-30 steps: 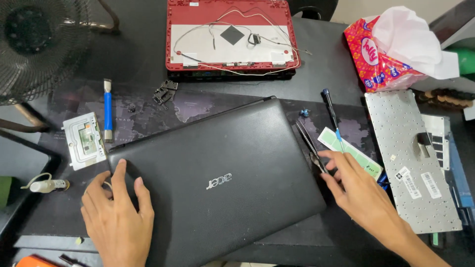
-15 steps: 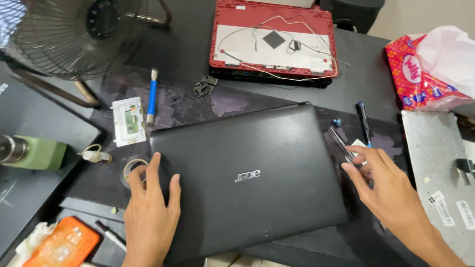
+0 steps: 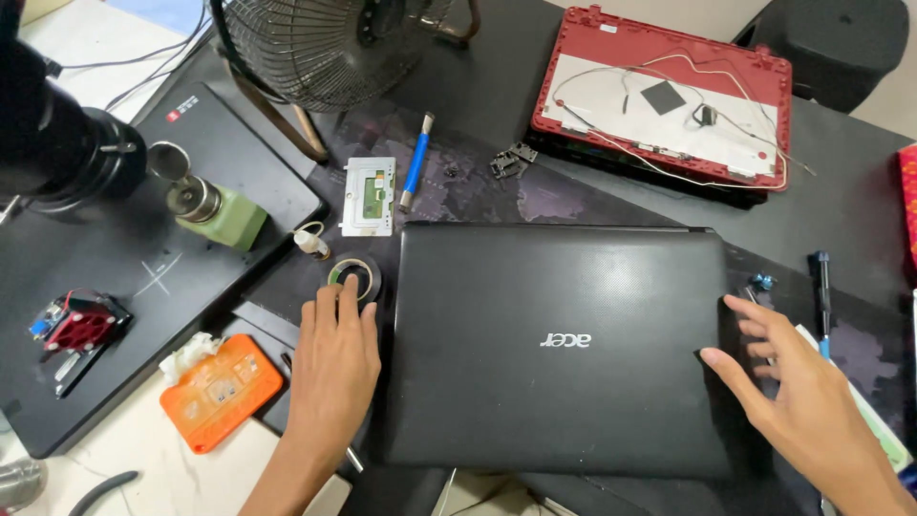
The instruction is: The person opens the back panel of a laptop, revealing the internal components. They use a screwdriver to remove screws and a plastic pry tool to disconnect cables and remove parts. The person then reassembles the laptop, securing the back panel with screws.
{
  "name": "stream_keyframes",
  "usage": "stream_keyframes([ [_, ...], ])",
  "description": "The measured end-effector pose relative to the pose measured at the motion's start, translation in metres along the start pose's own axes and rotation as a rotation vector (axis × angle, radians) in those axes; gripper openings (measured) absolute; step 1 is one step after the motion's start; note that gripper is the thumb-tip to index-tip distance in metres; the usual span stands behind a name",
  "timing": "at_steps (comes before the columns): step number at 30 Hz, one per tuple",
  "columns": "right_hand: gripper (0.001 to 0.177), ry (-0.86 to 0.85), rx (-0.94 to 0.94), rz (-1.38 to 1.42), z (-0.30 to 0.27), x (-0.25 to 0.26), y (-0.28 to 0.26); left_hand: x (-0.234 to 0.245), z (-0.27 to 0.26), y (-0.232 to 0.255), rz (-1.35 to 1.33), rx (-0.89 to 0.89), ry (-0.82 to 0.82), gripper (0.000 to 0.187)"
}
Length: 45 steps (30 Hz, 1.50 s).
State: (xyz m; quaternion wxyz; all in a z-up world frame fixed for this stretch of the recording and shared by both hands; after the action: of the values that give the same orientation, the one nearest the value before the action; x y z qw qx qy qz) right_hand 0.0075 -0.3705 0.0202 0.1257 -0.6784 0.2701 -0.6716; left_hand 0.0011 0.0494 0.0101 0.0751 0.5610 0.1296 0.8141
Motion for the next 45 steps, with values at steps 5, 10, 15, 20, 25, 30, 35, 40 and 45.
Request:
stream_keyframes([
  [5, 0.068, -0.011, -0.008, 0.004, 0.003, 0.001, -0.002, 0.013, 0.006, -0.001, 0.158, -0.003, -0.008, 0.038],
  [10, 0.077, -0.059, -0.035, 0.024, 0.014, -0.008, 0.024, 0.021, 0.0, 0.028, 0.187, -0.043, 0.057, 0.035],
  [15, 0.079, -0.117, -0.075, 0.082, 0.025, -0.009, 0.025, 0.013, 0.0, 0.049, -0.31, 0.182, -0.239, 0.062],
  [20, 0.068, -0.145, -0.066, 0.058, 0.026, -0.005, 0.026, -0.013, -0.007, 0.032, -0.517, 0.137, -0.192, 0.074],
  [25, 0.066, -0.132, -0.001, 0.19, 0.027, -0.009, 0.037, -0.034, 0.001, 0.003, -0.782, 0.327, -0.242, 0.075],
  [30, 0.04, -0.121, 0.052, 0.372, 0.017, 0.003, 0.043, -0.02, 0.011, 0.013, -1.204, 0.576, -0.434, 0.047],
  [35, 0.039, -0.058, 0.051, 0.474, -0.002, 0.034, 0.043, 0.031, 0.014, 0.025, -1.179, 0.367, -0.339, 0.044],
  [40, 0.077, 0.176, 0.17, 0.53, -0.02, 0.077, -0.003, 0.094, 0.029, 0.045, -0.957, 0.085, -0.216, 0.042],
  [45, 0.036, 0.415, 0.513, 0.173, -0.022, 0.07, -0.004, 0.106, 0.034, 0.06, -0.76, -0.184, 0.03, 0.055],
])
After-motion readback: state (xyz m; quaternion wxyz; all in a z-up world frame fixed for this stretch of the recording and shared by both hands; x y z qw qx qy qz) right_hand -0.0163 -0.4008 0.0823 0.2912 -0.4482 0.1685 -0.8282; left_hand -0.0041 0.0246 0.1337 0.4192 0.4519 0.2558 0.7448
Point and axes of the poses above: each hand's wrist, its own z-axis towards the middle knuckle, its own x-axis out of the back of the hand, y = z × x, the point moved 3 cm from there along z, towards the middle knuckle, and after that the axes turned 5 degrees about y, right-handed, at the moved point
